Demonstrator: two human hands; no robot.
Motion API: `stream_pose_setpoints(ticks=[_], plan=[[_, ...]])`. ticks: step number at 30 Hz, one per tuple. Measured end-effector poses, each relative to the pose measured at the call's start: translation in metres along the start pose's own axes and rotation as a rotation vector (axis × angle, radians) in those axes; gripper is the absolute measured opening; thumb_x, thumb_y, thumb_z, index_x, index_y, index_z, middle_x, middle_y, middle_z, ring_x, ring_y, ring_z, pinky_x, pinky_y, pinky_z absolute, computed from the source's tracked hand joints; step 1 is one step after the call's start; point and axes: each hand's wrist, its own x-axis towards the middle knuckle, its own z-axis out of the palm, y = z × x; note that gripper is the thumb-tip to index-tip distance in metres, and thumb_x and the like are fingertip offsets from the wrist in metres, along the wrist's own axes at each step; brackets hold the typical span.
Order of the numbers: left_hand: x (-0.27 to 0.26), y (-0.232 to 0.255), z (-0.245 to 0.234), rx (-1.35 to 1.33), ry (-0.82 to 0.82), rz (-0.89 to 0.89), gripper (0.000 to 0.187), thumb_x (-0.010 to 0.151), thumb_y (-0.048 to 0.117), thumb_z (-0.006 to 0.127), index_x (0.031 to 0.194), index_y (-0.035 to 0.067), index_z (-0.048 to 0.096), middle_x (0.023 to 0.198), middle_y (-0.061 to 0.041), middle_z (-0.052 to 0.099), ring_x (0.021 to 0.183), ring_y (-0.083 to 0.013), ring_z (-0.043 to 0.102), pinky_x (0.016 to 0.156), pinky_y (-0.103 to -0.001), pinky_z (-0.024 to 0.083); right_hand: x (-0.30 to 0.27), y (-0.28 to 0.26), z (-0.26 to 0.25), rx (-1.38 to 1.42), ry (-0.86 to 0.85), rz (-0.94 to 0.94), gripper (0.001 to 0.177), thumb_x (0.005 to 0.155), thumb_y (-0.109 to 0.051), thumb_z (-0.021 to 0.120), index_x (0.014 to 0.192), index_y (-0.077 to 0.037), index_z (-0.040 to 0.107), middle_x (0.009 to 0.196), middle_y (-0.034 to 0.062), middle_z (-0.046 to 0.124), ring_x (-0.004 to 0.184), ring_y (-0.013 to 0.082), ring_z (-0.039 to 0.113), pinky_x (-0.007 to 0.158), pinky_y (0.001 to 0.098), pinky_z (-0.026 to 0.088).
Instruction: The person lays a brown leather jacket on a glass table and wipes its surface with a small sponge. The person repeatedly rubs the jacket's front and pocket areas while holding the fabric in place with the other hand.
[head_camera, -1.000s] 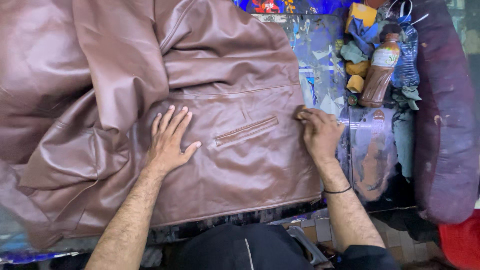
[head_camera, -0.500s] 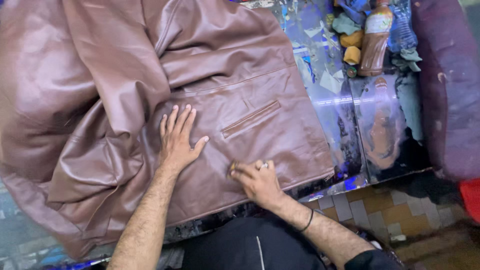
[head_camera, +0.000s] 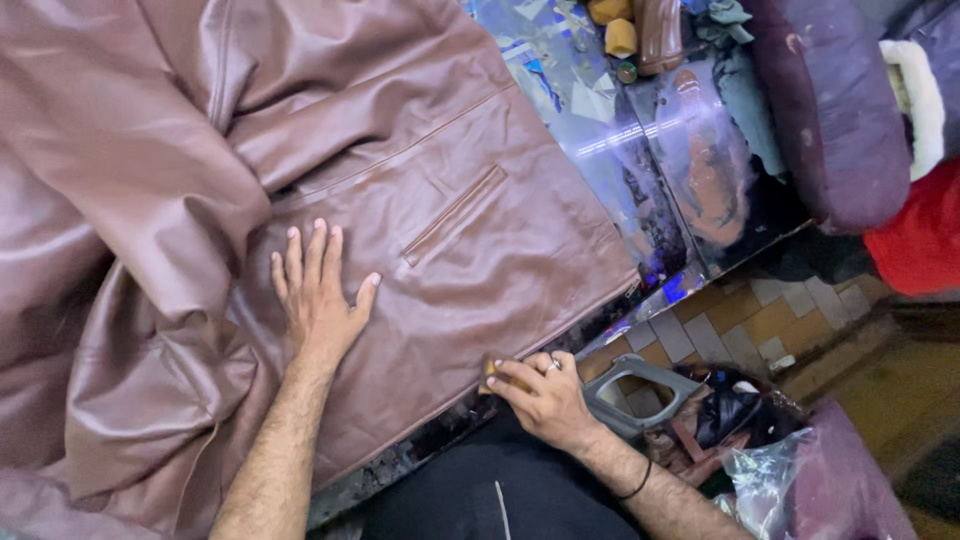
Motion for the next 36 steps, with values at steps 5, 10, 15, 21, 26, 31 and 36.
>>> stream_pose_setpoints(ticks=[5,10,15,21,26,31,36], plan=[[0.000,-0.001,0.000,-0.019,0.003,-0.005,0.080,0.088,0.043,0.073,0.153,0.005,0.047,0.162,-0.016,0.042,0.153,-0.0410,0.029,0.123,-0.062,0.017,-0.015,0.083,-0.026,-0.425,0.235,0.429,0.014,0.096,-0.014,0.077,0.102,-0.027,0.077,0.118,-0.0062,0.074,0.095,0.0130,0.060,0.084,0.0389,0.036],[0.017,-0.001,-0.007,-0.100,0.108,-0.014,0.057,0.106,0.030,0.062,0.155,0.005,0.049,0.159,-0.017,0.047,0.147,-0.0401,0.042,0.120,-0.060,0.027,-0.018,0.129,-0.049,-0.319,0.332,0.468,0.019,0.093,-0.016,0.075,0.112,-0.018,0.075,0.119,-0.0015,0.072,0.104,0.0208,0.062,0.089,0.0402,0.037],[0.067,-0.003,-0.005,-0.036,0.120,0.178,0.046,0.108,0.021,0.058,0.151,0.007,0.057,0.160,-0.014,0.050,0.147,-0.0363,0.046,0.123,-0.057,0.031,-0.012,0.139,-0.063,-0.346,0.322,0.538,0.019,0.093,-0.013,0.074,0.110,-0.021,0.076,0.120,-0.0053,0.072,0.105,0.0201,0.061,0.094,0.0384,0.039],[0.104,-0.002,0.004,0.013,0.028,0.211,0.050,0.102,0.027,0.062,0.148,0.008,0.059,0.157,-0.011,0.052,0.142,-0.0360,0.044,0.116,-0.055,0.033,0.007,0.172,-0.074,-0.206,0.171,0.352,0.020,0.087,-0.010,0.077,0.104,-0.020,0.077,0.118,-0.0043,0.073,0.099,0.0189,0.063,0.088,0.0390,0.036],[0.100,-0.001,0.009,0.085,-0.023,0.183,0.055,0.102,0.030,0.061,0.152,0.008,0.057,0.161,-0.011,0.049,0.143,-0.0362,0.041,0.115,-0.055,0.031,0.000,0.166,-0.076,-0.130,0.281,0.409,0.021,0.091,-0.011,0.074,0.110,-0.019,0.075,0.122,-0.0035,0.071,0.107,0.0190,0.061,0.095,0.0353,0.040],[0.113,0.000,0.015,0.104,-0.022,0.171,0.055,0.102,0.030,0.059,0.153,0.008,0.056,0.162,-0.012,0.048,0.142,-0.0368,0.042,0.117,-0.055,0.030,-0.020,0.172,-0.084,-0.218,0.100,0.305,0.019,0.087,-0.010,0.076,0.102,-0.021,0.076,0.116,-0.0053,0.073,0.100,0.0154,0.063,0.089,0.0386,0.036],[0.121,-0.008,0.021,0.129,-0.001,0.155,0.054,0.105,0.029,0.058,0.154,0.008,0.056,0.165,-0.013,0.047,0.144,-0.0391,0.040,0.117,-0.057,0.030,-0.022,0.240,-0.096,-0.203,0.444,0.557,0.024,0.102,-0.020,0.072,0.125,-0.016,0.068,0.128,-0.0005,0.066,0.118,0.0218,0.059,0.101,0.0392,0.040]])
